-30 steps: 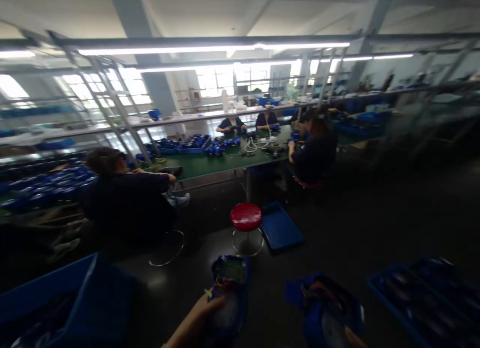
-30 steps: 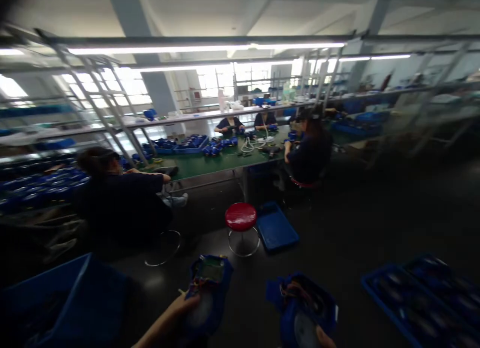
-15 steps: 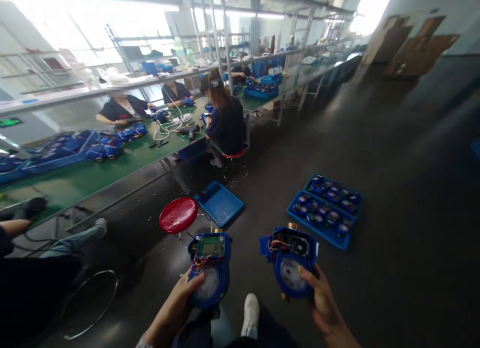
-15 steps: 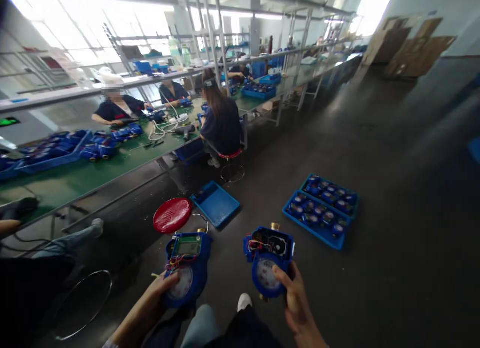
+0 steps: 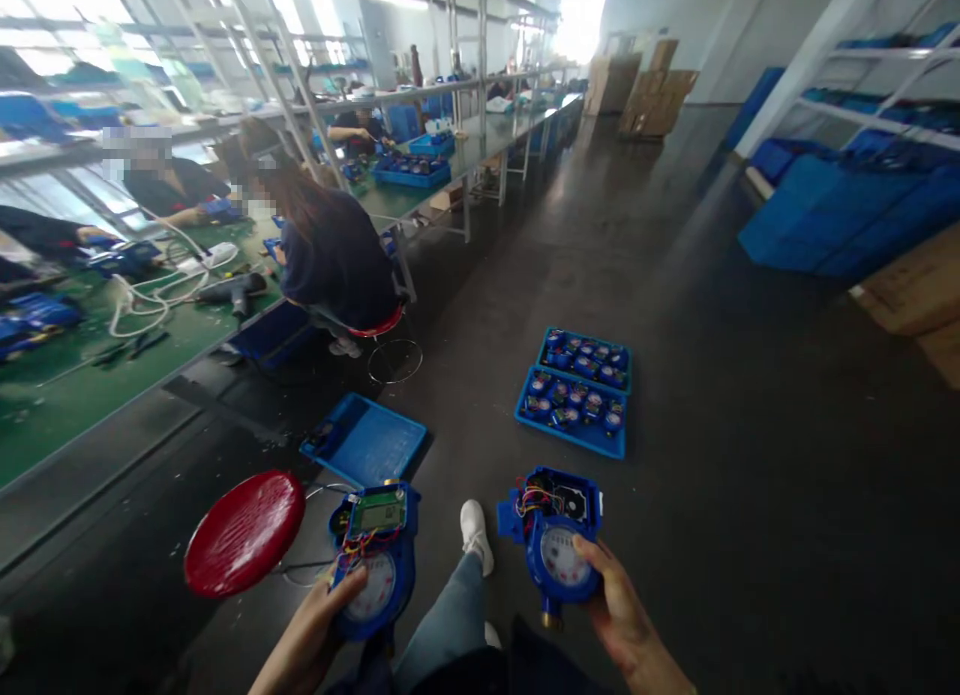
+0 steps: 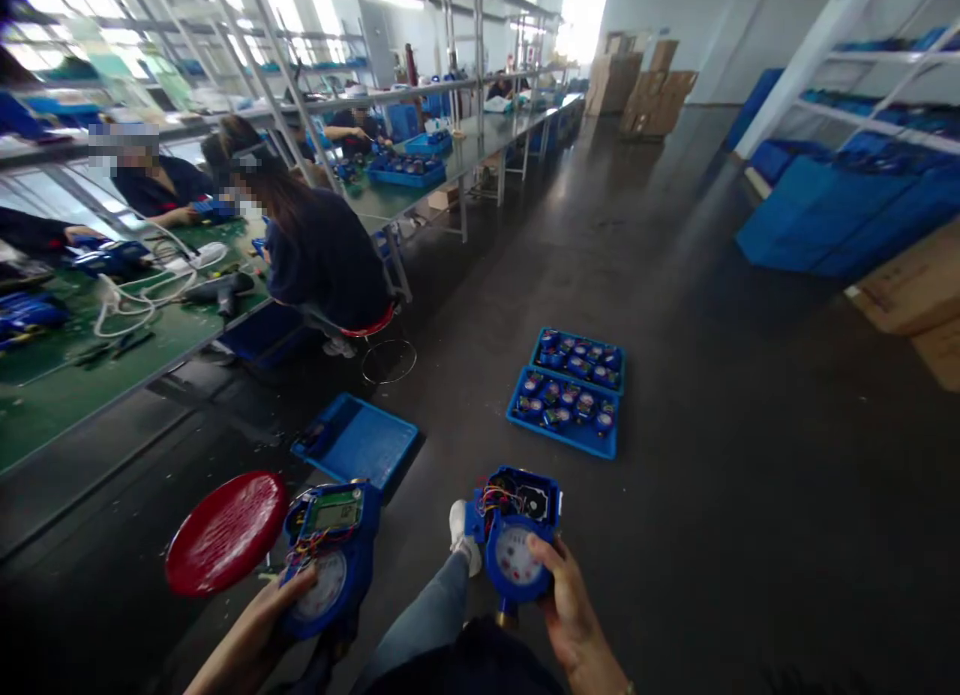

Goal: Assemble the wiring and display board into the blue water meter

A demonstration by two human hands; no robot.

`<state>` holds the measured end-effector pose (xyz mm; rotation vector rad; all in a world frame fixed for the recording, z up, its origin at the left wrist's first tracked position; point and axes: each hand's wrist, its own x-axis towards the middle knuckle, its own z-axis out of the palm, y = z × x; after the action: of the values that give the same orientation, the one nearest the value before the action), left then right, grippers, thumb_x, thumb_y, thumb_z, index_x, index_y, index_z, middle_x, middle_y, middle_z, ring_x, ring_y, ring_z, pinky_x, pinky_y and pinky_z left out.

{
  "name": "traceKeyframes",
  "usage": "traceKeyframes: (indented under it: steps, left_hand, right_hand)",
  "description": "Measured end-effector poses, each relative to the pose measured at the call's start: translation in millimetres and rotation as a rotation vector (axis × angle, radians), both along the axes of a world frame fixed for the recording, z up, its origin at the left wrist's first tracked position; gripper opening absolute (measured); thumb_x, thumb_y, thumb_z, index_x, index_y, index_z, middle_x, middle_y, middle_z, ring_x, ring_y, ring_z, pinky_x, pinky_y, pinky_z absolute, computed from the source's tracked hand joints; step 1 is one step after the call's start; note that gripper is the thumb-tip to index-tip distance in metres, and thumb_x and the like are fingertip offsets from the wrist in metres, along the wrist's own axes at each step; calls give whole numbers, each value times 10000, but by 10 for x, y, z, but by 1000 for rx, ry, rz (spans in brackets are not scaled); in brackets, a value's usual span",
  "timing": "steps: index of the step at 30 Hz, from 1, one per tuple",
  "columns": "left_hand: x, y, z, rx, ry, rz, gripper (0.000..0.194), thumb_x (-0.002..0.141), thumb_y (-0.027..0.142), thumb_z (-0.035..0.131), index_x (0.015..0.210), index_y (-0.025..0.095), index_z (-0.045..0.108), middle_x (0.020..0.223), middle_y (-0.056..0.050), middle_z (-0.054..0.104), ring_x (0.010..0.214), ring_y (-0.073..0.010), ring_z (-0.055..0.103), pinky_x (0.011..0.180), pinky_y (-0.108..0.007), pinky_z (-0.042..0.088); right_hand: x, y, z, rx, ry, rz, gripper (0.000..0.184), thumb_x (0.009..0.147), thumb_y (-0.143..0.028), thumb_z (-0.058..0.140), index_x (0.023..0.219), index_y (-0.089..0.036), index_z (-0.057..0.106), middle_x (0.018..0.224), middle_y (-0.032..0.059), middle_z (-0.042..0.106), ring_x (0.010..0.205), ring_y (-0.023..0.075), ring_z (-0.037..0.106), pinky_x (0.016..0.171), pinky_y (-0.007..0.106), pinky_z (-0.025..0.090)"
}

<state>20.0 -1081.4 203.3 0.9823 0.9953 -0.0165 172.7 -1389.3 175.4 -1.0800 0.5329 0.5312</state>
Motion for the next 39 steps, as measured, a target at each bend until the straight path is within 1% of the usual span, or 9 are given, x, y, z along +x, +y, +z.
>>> traceKeyframes:
  steps: [3,7,11,14,20,25,33,36,39]
  left_hand:
    - [629,247,35,11,-29,-126,766,633,448,840,1257,94,571,1013,-150,759,939,-343,722,756,-347,593]
    - [1577,471,102,-22,-157,-231,662,652,400,841,1195,118,590,1060,-134,747,938,-301,725,796,-340,587]
    - [2413,493,145,-62,-234,-317,672,620,318,874,1181,87,587,1076,-161,731,893,-272,728,782,-317,584]
    - [2857,393,131,-108,-272,-385,619,652,301,857,1170,85,597,1093,-161,722,862,-242,725,791,-303,574]
    - [3418,48,-7,-190,-263,-525,580,687,347,831,1160,83,622,1075,-170,723,827,-226,717,747,-286,567]
    - [3843,-388,-49,-241,-232,-549,555,695,354,828,1143,82,647,1050,-162,732,871,-238,717,799,-299,563]
    - [4650,-1305,81,-282,-273,-504,569,697,378,818,1148,74,649,1049,-168,733,864,-238,719,792,-301,557]
    - [4901,-1580,157,-293,-355,-524,599,668,374,836,1156,83,649,1092,-170,722,914,-257,713,801,-301,551]
    - [5047,-1763,203,-307,-427,-497,648,628,343,867,1185,108,634,1147,-158,707,992,-273,695,877,-327,533]
  right_hand:
    - [382,84,-21,-24,60,-86,479,518,-401,880,857,-124,687,775,69,733,687,231,655,575,310,534]
    - [899,130,-15,-63,121,-219,502,486,-371,881,877,-136,670,778,37,733,706,219,664,573,296,554]
    - [1342,68,-11,-57,152,-387,515,472,-303,876,913,-150,657,820,6,739,750,185,668,617,257,579]
    - [1600,-35,-19,-48,198,-473,458,519,-254,840,930,-161,660,849,3,737,753,169,671,617,242,585]
    - [2028,-366,-79,-47,323,-583,380,592,-208,797,944,-165,659,868,11,724,727,167,671,594,256,586]
    - [2542,-761,-73,-46,382,-549,365,596,-208,789,927,-163,644,842,18,721,701,184,671,567,279,581]
    - [3680,-1458,131,-82,301,-513,304,568,-167,769,854,-143,667,788,21,722,670,166,657,533,238,574]
    - [3983,-1658,253,-91,250,-511,284,576,-165,765,846,-150,676,793,14,721,672,155,653,530,215,569]
    - [4167,-1783,388,-114,237,-520,232,613,-143,735,837,-157,676,784,9,715,658,147,649,520,212,570]
